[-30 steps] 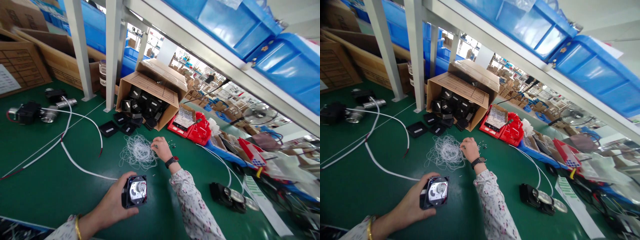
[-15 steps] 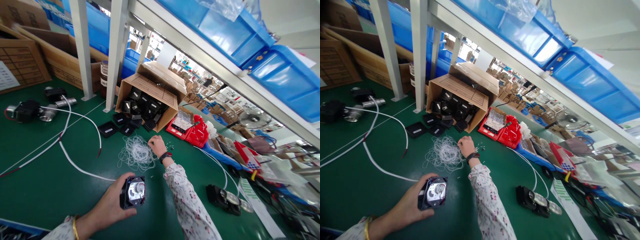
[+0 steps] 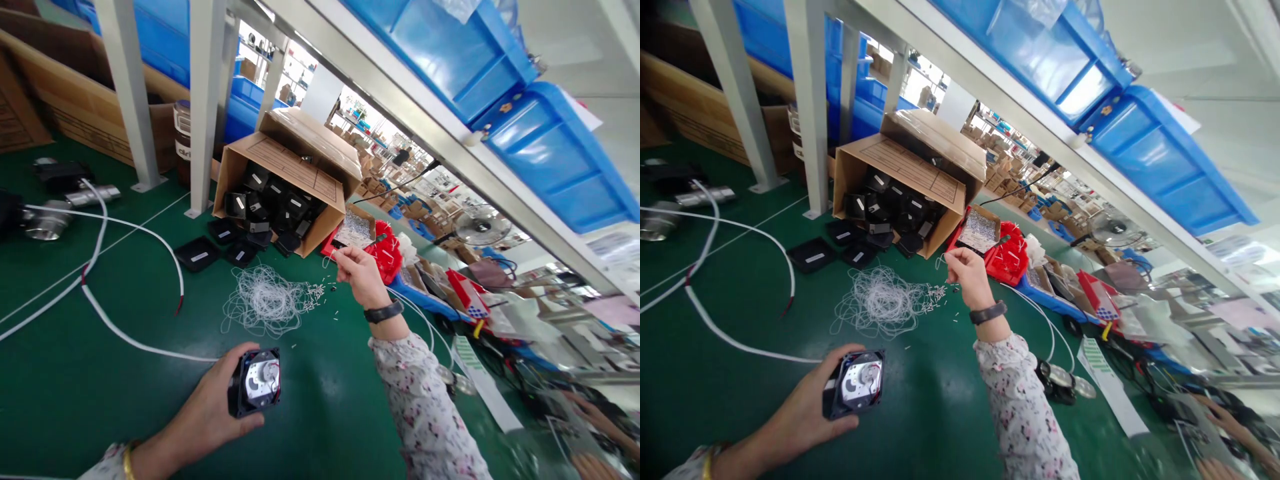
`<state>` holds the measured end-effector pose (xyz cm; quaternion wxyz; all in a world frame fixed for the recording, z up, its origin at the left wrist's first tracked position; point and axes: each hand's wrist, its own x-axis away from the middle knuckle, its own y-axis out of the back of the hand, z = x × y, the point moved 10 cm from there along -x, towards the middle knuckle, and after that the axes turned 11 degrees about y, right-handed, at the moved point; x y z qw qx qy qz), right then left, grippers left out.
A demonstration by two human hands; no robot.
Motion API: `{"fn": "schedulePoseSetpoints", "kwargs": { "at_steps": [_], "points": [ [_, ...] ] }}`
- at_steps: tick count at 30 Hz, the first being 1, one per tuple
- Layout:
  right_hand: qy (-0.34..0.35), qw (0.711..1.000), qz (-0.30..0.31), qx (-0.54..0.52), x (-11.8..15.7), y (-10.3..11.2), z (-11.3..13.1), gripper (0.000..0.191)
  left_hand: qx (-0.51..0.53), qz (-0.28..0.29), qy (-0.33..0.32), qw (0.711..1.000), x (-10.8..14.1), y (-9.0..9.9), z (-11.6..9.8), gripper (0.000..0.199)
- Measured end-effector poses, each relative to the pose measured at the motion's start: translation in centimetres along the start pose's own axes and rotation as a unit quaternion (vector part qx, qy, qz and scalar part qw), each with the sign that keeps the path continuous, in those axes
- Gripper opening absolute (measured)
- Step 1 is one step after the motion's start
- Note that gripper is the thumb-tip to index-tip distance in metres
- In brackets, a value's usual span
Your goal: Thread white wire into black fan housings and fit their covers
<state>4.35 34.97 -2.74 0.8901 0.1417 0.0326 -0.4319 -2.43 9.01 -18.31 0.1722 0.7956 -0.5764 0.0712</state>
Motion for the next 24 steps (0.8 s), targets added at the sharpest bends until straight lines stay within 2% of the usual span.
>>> {"fn": "schedulePoseSetpoints", "kwargs": {
  "at_steps": [4,6,8,10,12,15,18,24],
  "points": [
    [-0.051,0.992,0.113,-0.035,4.8,-0.4,0.1,0.027,-0.02,0.004,-0.004,1.0,-0.1,-0.1,0.3,0.075],
    [-0.047,0.988,0.142,0.024,6.7,0.4,-1.1,0.023,-0.021,0.004,0.002,1.0,-0.1,-0.1,0.4,0.075],
    [-0.037,0.983,0.112,0.143,7.8,2.6,-3.1,0.019,-0.022,0.003,0.007,1.0,-0.2,-0.1,0.5,0.074],
    [-0.031,0.969,0.046,0.241,8.4,5.5,-4.9,0.022,-0.019,0.001,0.012,1.0,-0.2,0.0,0.5,0.074],
    [-0.031,0.963,-0.006,0.268,9.0,7.9,-6.1,0.018,-0.017,-0.001,0.013,1.0,-0.2,-0.1,0.6,0.073],
    [-0.036,0.963,-0.037,0.266,10.0,10.1,-6.4,0.008,-0.021,-0.007,0.012,1.0,-0.2,-0.1,0.5,0.073],
    [-0.058,0.978,-0.024,0.2,11.5,10.0,-5.9,0.021,-0.019,-0.018,0.015,1.0,-0.2,0.1,0.4,0.073],
    [-0.135,0.99,0.011,0.033,15.4,6.3,-5.6,0.031,-0.031,-0.027,0.009,0.999,-0.2,0.2,0.0,0.072]
  ]
}}
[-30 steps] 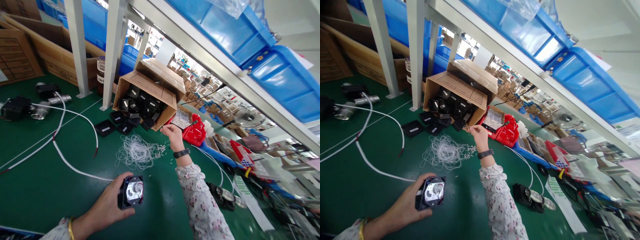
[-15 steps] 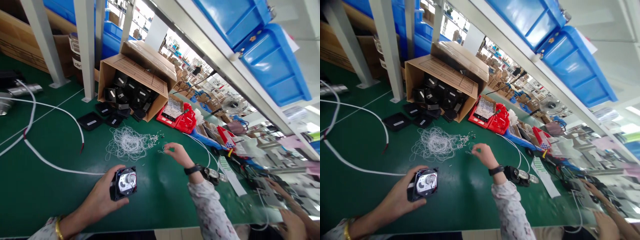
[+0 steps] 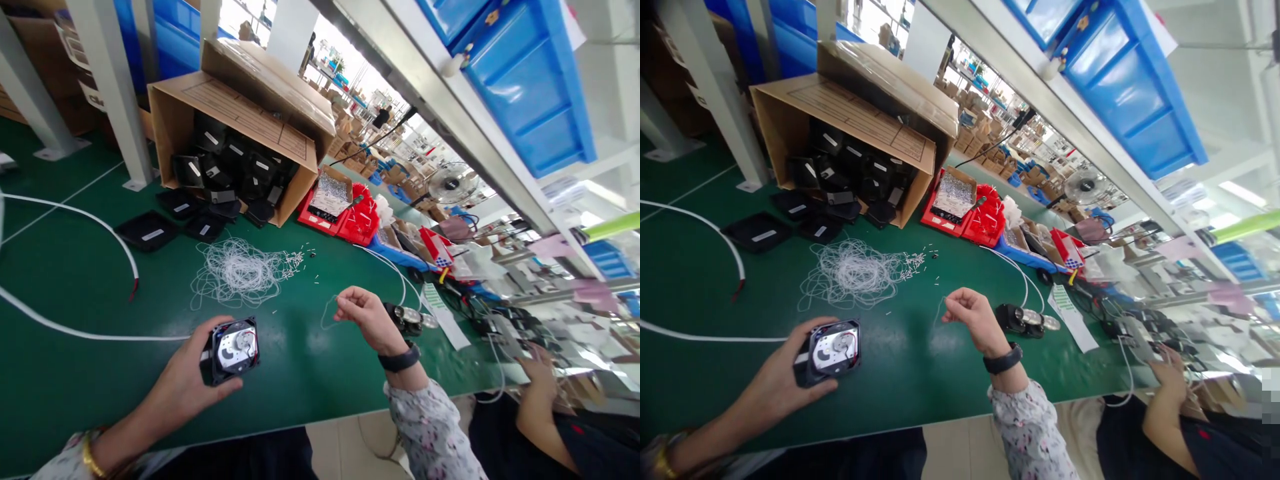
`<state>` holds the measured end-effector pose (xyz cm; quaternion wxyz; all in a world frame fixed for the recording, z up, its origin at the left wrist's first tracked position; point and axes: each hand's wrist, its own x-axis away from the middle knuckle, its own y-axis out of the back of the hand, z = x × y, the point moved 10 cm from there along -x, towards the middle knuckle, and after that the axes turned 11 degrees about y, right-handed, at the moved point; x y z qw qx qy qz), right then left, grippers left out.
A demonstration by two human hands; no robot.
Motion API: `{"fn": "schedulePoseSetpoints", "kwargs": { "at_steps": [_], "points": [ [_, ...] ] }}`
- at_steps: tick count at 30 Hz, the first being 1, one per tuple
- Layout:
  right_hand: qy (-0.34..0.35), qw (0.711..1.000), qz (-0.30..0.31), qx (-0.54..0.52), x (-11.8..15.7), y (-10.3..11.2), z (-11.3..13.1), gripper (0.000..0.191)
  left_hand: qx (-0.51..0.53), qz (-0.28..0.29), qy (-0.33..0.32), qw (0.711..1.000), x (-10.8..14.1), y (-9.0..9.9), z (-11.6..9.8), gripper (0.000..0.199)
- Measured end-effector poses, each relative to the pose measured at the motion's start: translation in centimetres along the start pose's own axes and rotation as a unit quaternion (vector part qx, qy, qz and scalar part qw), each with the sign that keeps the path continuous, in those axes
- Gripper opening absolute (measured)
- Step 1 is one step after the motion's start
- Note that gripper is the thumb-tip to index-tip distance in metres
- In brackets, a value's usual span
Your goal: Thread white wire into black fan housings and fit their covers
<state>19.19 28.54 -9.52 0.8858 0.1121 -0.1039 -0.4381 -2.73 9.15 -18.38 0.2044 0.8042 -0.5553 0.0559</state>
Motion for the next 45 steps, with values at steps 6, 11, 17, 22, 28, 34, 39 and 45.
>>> {"fn": "schedulePoseSetpoints", "kwargs": {
  "at_steps": [6,11,17,22,28,34,39,45],
  "points": [
    [-0.113,0.979,0.013,-0.169,3.0,-3.2,-3.1,0.039,-0.015,-0.003,0.015,1.0,0.0,0.1,0.2,0.074],
    [-0.114,0.988,-0.079,-0.071,4.7,0.1,-8.0,0.047,-0.01,0.012,0.012,1.0,-0.1,-0.2,0.1,0.074],
    [-0.061,0.962,-0.189,0.186,7.0,8.2,-10.4,0.046,-0.003,0.02,0.033,0.999,-0.2,-0.3,0.7,0.076],
    [0.007,0.962,-0.065,0.266,3.2,5.0,-9.4,0.014,0.024,0.025,0.032,0.999,0.2,-0.1,-0.5,0.073],
    [0.047,0.935,0.024,0.35,-1.8,-0.1,-9.0,0.018,0.046,0.108,0.01,0.993,0.7,-2.2,-3.6,0.073],
    [0.086,0.929,0.038,0.359,-1.2,-1.0,-4.3,0.013,0.069,0.148,-0.062,0.985,-0.1,-4.4,-5.3,0.076],
    [0.159,0.936,0.054,0.311,1.8,-2.9,5.9,0.013,0.062,0.155,-0.08,0.983,-0.3,-4.5,-5.4,0.078],
    [0.174,0.94,0.201,0.214,6.0,-11.3,10.9,0.014,0.056,0.138,-0.098,0.984,-0.4,-4.2,-4.9,0.085]
  ]
}}
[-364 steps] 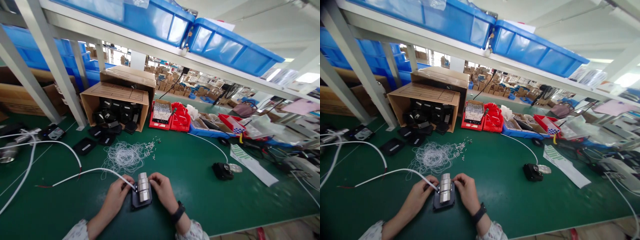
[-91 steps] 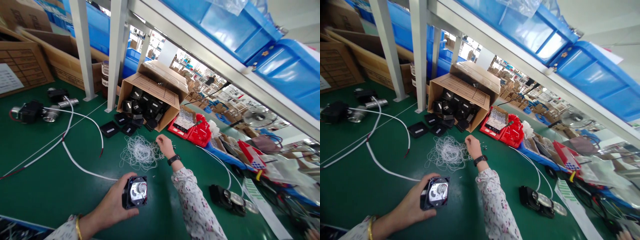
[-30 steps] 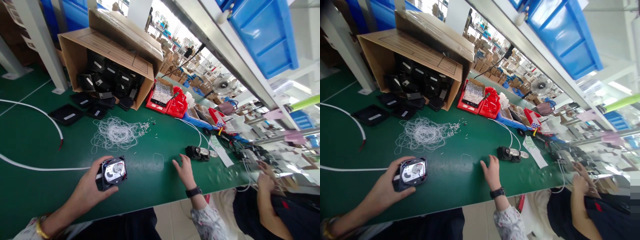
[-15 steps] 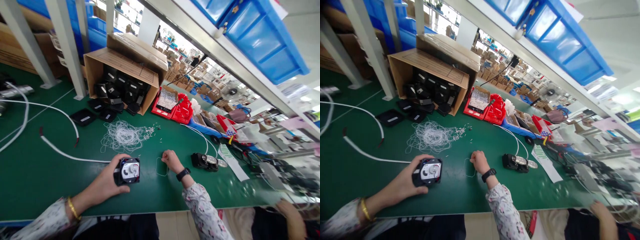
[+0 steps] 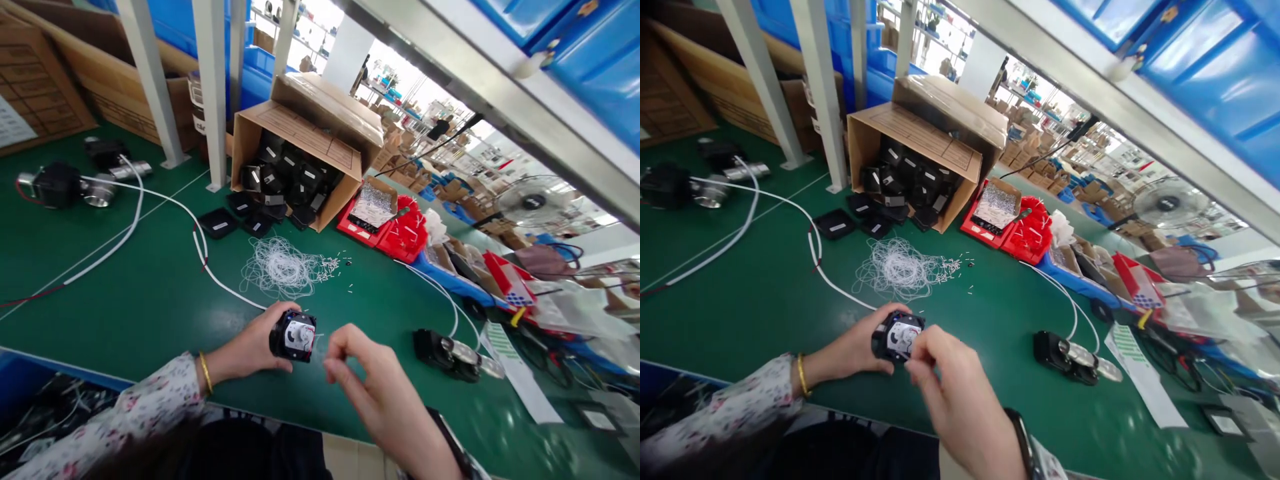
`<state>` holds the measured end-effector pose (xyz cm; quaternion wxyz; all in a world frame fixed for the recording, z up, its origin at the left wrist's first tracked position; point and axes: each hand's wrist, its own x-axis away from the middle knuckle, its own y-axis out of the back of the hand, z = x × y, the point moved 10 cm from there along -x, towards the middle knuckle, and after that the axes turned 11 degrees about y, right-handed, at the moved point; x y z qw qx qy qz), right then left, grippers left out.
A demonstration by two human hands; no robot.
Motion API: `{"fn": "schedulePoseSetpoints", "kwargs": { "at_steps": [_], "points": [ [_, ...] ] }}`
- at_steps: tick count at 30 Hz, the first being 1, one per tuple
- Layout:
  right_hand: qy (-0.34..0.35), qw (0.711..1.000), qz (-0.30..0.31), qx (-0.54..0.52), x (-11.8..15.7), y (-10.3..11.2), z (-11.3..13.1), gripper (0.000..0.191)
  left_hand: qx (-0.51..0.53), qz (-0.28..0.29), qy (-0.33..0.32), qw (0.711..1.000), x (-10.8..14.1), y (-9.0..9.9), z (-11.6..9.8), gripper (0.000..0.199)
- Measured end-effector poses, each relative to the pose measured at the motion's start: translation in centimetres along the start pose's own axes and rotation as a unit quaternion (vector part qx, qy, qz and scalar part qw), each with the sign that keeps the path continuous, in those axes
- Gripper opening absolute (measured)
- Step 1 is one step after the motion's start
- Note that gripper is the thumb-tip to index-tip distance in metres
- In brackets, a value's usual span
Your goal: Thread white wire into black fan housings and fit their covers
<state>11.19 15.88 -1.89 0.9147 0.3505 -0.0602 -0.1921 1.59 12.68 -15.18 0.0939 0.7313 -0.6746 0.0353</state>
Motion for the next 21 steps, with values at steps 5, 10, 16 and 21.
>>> {"fn": "schedulePoseSetpoints", "kwargs": {
  "at_steps": [5,10,16,21],
  "points": [
    [-0.009,0.998,0.056,-0.013,-1.4,-5.7,-1.3,0.017,0.0,-0.003,-0.015,1.0,0.0,-0.1,0.2,0.076],
    [-0.03,0.999,0.022,-0.006,-2.3,-5.1,-3.9,0.015,0.013,-0.001,-0.008,1.0,0.1,0.1,0.2,0.087],
    [-0.04,0.999,-0.011,-0.031,-2.2,-2.6,-4.4,0.012,0.014,-0.009,0.0,1.0,0.1,0.3,0.1,0.086],
    [-0.049,0.999,-0.018,-0.009,-2.7,-1.5,-5.4,0.013,0.015,-0.008,0.006,1.0,-0.1,0.2,0.5,0.093]
  ]
}}
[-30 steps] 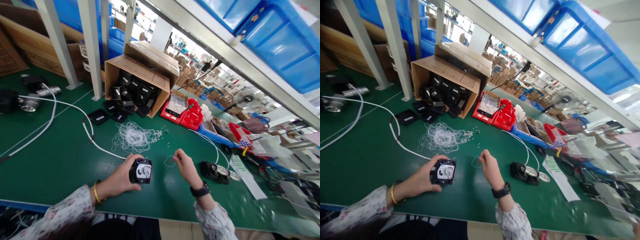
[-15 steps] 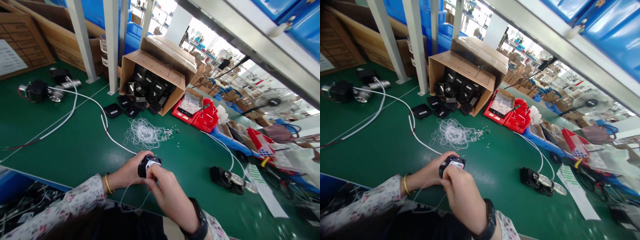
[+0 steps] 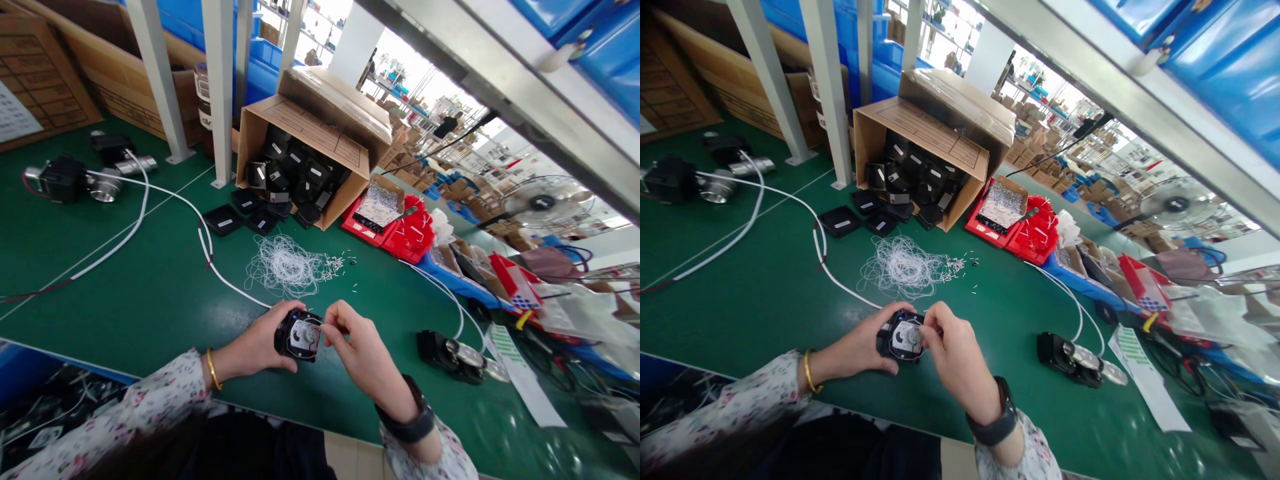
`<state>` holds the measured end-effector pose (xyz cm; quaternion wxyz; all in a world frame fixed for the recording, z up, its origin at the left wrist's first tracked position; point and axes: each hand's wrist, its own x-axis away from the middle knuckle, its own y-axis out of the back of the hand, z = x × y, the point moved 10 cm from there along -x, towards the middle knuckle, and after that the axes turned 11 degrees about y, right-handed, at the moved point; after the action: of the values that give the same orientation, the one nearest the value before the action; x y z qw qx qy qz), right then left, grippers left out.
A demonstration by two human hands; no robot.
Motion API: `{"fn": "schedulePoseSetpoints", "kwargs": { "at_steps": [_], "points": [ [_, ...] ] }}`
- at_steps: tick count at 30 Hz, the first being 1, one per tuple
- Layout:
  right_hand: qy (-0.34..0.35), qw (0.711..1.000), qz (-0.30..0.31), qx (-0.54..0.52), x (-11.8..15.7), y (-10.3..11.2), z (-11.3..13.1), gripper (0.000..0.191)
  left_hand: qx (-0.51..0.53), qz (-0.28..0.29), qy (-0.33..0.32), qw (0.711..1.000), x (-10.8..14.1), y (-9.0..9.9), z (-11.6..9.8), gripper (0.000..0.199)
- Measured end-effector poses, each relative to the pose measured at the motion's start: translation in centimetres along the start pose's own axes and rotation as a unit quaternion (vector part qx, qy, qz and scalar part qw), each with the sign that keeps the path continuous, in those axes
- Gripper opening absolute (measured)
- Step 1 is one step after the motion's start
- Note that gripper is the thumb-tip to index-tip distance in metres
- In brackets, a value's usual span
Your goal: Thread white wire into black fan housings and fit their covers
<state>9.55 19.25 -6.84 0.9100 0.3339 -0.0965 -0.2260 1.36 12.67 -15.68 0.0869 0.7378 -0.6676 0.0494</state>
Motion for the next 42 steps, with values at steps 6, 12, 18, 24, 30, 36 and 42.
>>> {"fn": "schedulePoseSetpoints", "kwargs": {
  "at_steps": [6,12,18,24,30,36,42],
  "points": [
    [0.061,0.994,-0.002,0.087,-1.8,-0.4,-1.3,0.014,-0.083,-0.012,0.007,0.996,0.9,-0.1,0.4,0.103],
    [0.032,0.998,0.027,0.037,-3.1,-1.8,-1.8,0.016,-0.015,-0.05,-0.015,0.999,2.2,-0.2,2.0,0.089],
    [0.067,0.994,0.053,0.063,-4.0,-2.7,-0.6,0.013,0.062,-0.085,-0.014,0.994,2.3,0.2,3.0,0.078],
    [0.076,0.99,0.064,0.104,-4.3,-3.1,-0.1,0.014,0.055,-0.099,0.017,0.993,2.4,0.6,2.7,0.058],
    [0.03,0.988,0.076,0.134,-5.1,-3.0,-0.6,0.015,0.08,-0.091,0.02,0.992,2.4,0.5,3.0,0.062],
    [-0.024,0.974,0.115,0.196,-5.9,-2.8,-2.0,0.026,0.03,-0.095,-0.011,0.995,2.4,0.6,2.7,0.085],
    [0.006,0.982,0.145,0.123,-5.4,-2.8,-2.4,0.016,-0.053,-0.082,-0.054,0.994,2.5,0.3,1.7,0.066]
  ]
}}
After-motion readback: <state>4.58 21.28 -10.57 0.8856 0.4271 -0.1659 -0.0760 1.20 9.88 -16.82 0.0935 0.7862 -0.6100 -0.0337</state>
